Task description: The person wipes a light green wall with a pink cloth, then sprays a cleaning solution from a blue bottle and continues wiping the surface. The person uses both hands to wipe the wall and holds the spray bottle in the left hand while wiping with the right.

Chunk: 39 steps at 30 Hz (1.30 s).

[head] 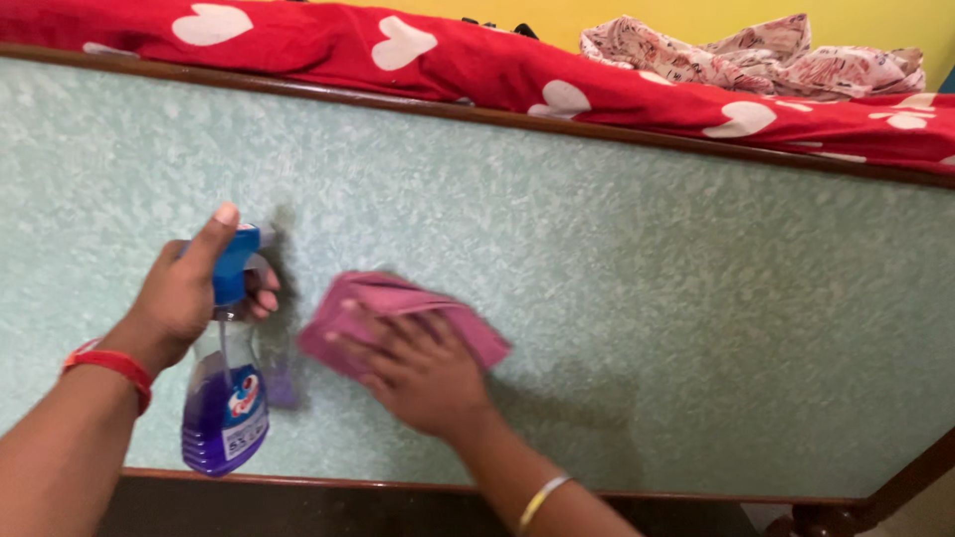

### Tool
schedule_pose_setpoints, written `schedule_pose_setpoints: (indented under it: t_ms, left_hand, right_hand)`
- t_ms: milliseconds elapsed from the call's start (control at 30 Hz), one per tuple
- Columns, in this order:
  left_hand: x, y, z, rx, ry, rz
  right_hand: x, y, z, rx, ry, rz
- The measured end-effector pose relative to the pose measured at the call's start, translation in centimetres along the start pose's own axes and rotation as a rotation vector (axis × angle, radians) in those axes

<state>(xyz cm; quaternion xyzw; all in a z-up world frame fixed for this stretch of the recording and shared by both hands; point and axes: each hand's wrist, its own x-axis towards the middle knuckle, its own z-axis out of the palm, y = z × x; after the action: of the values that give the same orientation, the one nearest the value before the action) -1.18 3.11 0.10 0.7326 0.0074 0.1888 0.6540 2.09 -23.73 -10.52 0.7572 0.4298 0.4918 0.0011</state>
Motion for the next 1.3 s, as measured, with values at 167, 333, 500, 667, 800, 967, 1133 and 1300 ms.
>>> schedule_pose_setpoints:
  t_ms: [167,333,500,667,800,967,1133,1300]
  left_hand:
    - [-0.3,-1.4,1.0,-0.048,-0.051,0.044]
    - [-0.6,-1.7,2.7,-0.096,-0.171,0.047]
    - [-0.5,-2.7,4.8,-0.152,-0.192,0.074]
    - [-0.4,-3.1,4.9,-0.162,-0.173,0.113]
    - [-0.6,-2.8,5.0,-0.122,-0.180,0.121]
    - [-0.8,-2.6,5.0,-0.107,-0.192,0.142]
    - [-0.4,-2.8,4.5,-0.091,-0.222,0.160]
    - [-0.4,-2.9,4.5,-0.074,-0.242,0.198]
  right_hand:
    - [-9.1,7.5,-1.9,-0.026,0.055,0.077]
    - [-21.1,15.2,-7.1,-0.491,0.035,0.503]
    - [-27.8,18.2,-9.4,-0.251,0.026,1.266]
    - [-26.9,16.8,-4.3,-0.403,0.085,1.176]
    - [-24.1,10.3,0.6,-0.361,0.177,0.904]
    - [-16.5,-0.1,4.7,-0.044,0.096,0.396]
    - [-9.4,-6.9,6.1,0.124,-0.283,0.256]
    - [-10.2,-5.4,6.1,0.116,-0.303,0.178]
